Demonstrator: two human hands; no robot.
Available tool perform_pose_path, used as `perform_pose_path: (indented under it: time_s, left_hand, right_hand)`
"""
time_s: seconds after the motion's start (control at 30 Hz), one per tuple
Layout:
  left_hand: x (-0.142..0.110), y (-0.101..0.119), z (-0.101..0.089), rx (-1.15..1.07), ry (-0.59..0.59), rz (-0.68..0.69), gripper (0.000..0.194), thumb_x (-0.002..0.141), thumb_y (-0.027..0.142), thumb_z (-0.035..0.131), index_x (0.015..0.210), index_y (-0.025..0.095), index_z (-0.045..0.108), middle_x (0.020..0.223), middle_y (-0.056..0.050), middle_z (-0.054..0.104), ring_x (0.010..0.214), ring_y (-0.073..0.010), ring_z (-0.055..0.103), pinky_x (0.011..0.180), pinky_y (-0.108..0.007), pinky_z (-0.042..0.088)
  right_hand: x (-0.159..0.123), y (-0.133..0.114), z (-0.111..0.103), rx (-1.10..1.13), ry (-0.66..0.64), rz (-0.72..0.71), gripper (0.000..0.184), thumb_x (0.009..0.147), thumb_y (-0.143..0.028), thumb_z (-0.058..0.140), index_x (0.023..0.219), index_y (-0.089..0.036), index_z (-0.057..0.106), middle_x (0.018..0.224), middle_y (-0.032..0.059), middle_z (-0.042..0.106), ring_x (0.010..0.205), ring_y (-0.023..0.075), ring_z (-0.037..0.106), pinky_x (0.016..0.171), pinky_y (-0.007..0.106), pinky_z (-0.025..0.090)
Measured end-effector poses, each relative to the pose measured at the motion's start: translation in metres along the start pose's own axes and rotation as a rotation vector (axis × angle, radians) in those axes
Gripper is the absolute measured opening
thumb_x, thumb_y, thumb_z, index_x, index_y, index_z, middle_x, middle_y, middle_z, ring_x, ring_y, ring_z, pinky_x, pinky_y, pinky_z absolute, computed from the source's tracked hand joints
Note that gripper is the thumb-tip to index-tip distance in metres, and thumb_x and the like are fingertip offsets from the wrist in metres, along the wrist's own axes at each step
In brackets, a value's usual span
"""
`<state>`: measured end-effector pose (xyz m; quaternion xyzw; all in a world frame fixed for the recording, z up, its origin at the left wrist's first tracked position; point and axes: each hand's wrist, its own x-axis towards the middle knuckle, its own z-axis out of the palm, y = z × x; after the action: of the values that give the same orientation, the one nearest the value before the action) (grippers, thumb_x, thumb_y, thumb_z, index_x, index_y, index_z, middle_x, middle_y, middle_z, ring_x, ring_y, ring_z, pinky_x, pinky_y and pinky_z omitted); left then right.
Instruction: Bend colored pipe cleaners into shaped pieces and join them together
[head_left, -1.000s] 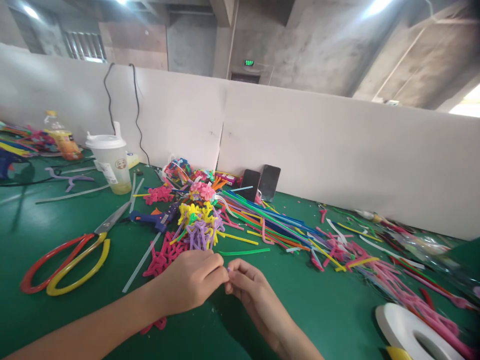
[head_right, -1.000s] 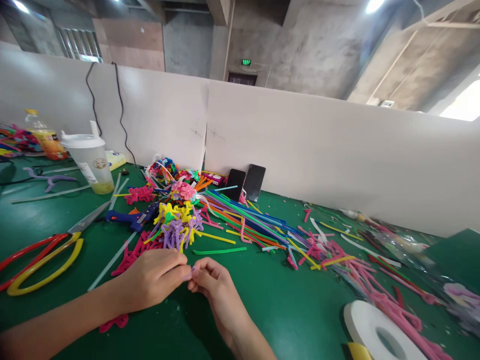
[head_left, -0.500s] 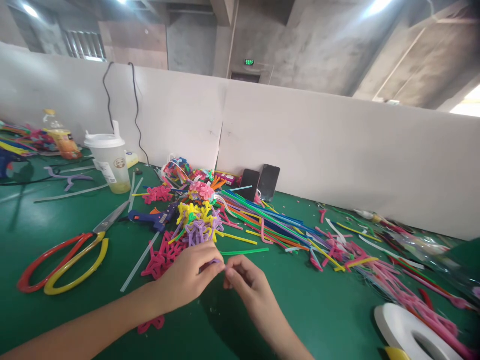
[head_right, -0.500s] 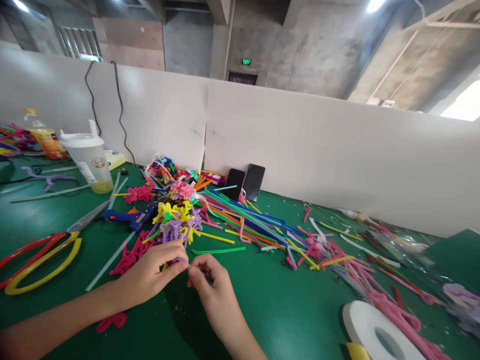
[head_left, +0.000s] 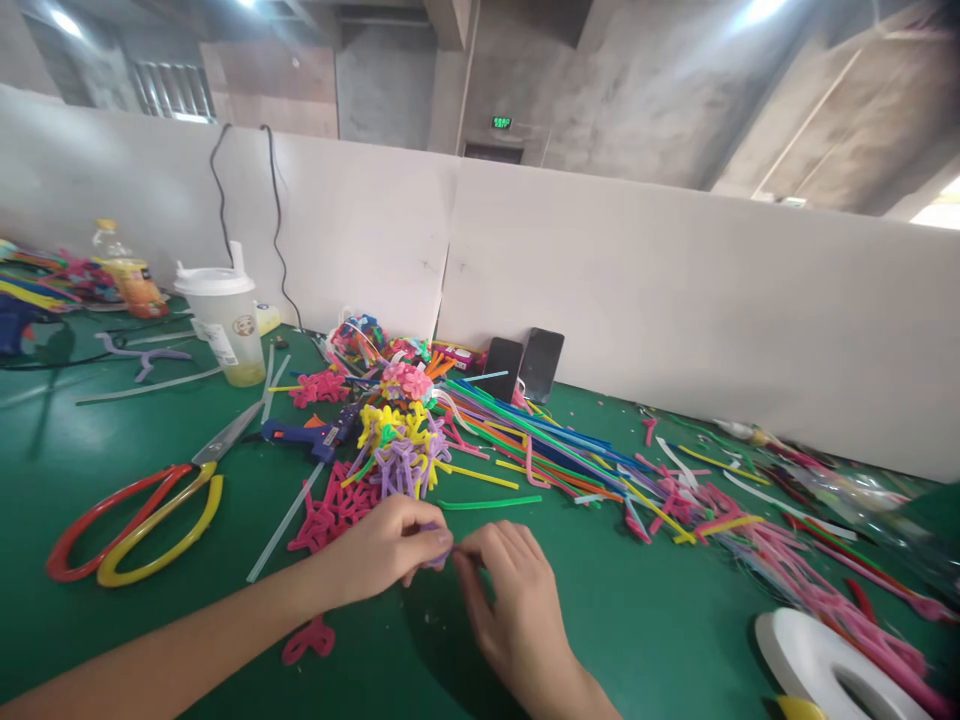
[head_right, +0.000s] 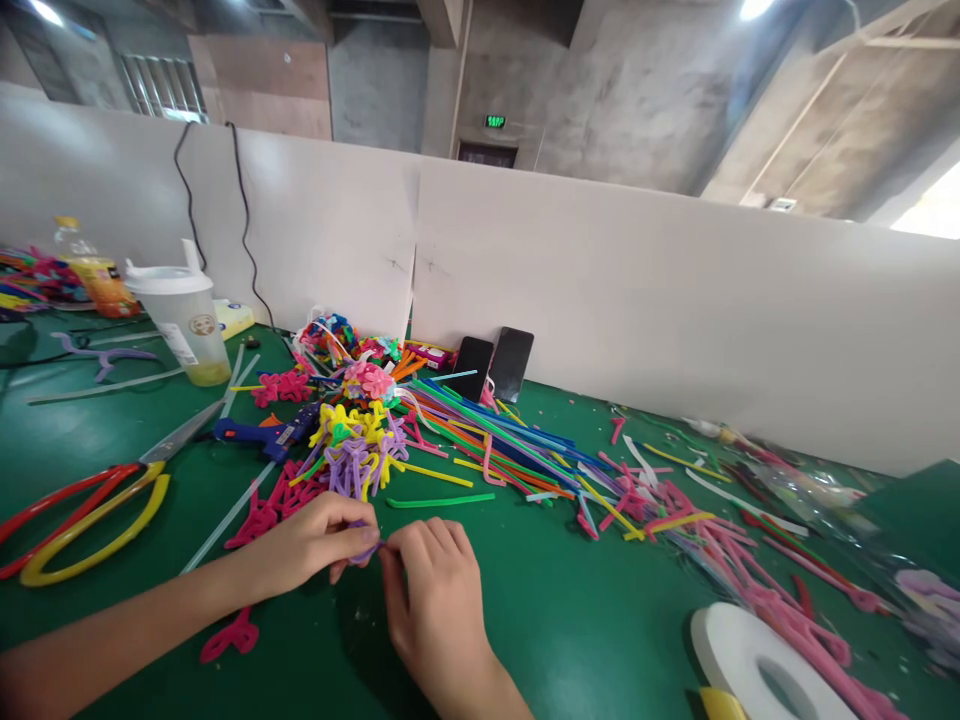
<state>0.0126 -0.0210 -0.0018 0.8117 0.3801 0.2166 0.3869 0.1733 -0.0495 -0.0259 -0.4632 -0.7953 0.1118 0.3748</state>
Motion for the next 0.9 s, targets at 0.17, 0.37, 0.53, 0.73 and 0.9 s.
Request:
perform_pose_path:
  time_s: [0.17,0.37,0.53,0.73,0.9]
  left_hand:
    - [-0.003,-0.008,-0.002,0.563,0.236,0.394,0.022,0.084,0.017,0.036,0.072,0.016,0.054,0.072,-0.002,0.051,0.062,-0.011,0.047,0.055,-0.022,0.034]
    - [-0.006,-0.006,-0.003,0.747,0.207,0.465,0.022,0.083,0.015,0.035,0.075,0.018,0.056,0.074,-0.003,0.053,0.065,-0.0134,0.047,0.058,-0.025,0.033]
    - [-0.003,0.001,0.003,0.108,0.142,0.047,0.026,0.083,0.024,0.037,0.065,0.015,0.053,0.061,0.0,0.05,0.057,-0.0106,0.047,0.053,-0.022,0.033]
    - [0.002,-0.008,0.01,-0.428,0.011,-0.244,0.028,0.079,0.034,0.04,0.062,0.014,0.05,0.052,0.003,0.044,0.046,-0.009,0.041,0.042,-0.02,0.032]
    - [0.001,-0.006,0.012,-0.441,0.016,-0.265,0.03,0.078,0.036,0.041,0.06,0.014,0.049,0.05,0.004,0.042,0.045,-0.0086,0.041,0.042,-0.02,0.031]
  right_hand:
    - [0.012,-0.003,-0.007,0.677,-0.232,0.433,0.025,0.082,-0.034,0.039,0.066,-0.016,0.046,0.059,-0.0011,0.046,0.057,0.0109,0.042,0.054,0.023,0.033]
    - [0.014,-0.004,-0.008,0.921,-0.235,0.497,0.017,0.078,-0.032,0.046,0.071,-0.017,0.048,0.063,-0.0011,0.047,0.061,0.0116,0.045,0.059,0.024,0.036]
    - [0.004,-0.007,-0.004,0.36,-0.084,0.248,0.013,0.082,-0.023,0.041,0.07,-0.018,0.047,0.068,0.0009,0.049,0.066,0.0138,0.044,0.059,0.025,0.034]
    - [-0.002,-0.004,0.0,-0.168,-0.001,-0.196,0.019,0.078,-0.004,0.036,0.069,-0.017,0.046,0.064,0.0015,0.049,0.063,0.0139,0.043,0.076,0.034,0.033]
    - [-0.002,-0.002,0.0,-0.272,-0.015,-0.287,0.022,0.075,0.0,0.034,0.07,-0.017,0.047,0.063,0.0009,0.048,0.063,0.0136,0.041,0.087,0.04,0.028]
